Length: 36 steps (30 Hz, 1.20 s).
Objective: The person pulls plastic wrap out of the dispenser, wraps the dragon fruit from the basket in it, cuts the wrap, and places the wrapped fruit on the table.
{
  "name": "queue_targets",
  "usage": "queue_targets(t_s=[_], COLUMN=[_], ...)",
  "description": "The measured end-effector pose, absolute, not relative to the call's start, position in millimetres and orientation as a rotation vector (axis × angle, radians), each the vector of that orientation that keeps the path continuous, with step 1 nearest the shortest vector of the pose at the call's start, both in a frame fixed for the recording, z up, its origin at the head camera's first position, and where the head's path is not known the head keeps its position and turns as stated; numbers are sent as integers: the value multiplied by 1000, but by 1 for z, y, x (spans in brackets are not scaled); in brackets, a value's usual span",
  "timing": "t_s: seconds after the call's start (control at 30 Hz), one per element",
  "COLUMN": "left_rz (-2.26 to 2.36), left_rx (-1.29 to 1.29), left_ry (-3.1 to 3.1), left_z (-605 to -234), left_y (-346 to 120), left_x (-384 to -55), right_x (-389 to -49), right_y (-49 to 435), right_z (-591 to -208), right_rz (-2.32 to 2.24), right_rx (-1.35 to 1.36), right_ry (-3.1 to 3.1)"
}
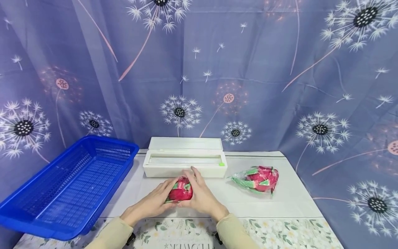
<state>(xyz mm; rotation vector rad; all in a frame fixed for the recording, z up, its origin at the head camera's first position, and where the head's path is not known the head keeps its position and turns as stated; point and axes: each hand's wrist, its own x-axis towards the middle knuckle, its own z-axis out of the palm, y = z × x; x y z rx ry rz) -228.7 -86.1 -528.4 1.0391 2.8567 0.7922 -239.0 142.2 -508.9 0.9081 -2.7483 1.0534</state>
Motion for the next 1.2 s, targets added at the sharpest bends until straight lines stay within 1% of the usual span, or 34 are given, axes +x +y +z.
queue_targets(t_s=[0.1,0.3,0.47,0.6,0.7,0.8,0.9,0.97,1.07,1.2], left_rz=[834,843,783,851,945,1012,1001,960,937,1032], left_rx=[1016,1036,1084,992,884,759,665,644,680,743], left_ry=[2835,2827,2835,2790,2720,2659,2639,2643,2642,2601], left_z=[-528,-528,-527,-527,-525,-519,-514,-514,-517,-521], left_y=[-86,-84,-82,-84,-89,-97,-103,-106,-107,-106], left_x=[-229,-229,-228,-233,-236,-238,-239,-240,-241,-243], right_x=[-240,-241,-238,-236,-233,-232,-234,-235,-233,-229], right_y=[143,145,146,148,153,158,158,156,150,142], right_z=[-510,-510,-514,-513,-509,-503,-500,-503,-509,-513], right_rz=[1101,1091,1091,1196,1501,1941,2217,2279,2300,2272], right_rx=[863,957,956,894,731,422,140,78,76,16], right_ry=[-2766,-2695,-2662,-2718,-2743,-2651,-2533,-2528,-2570,-2551])
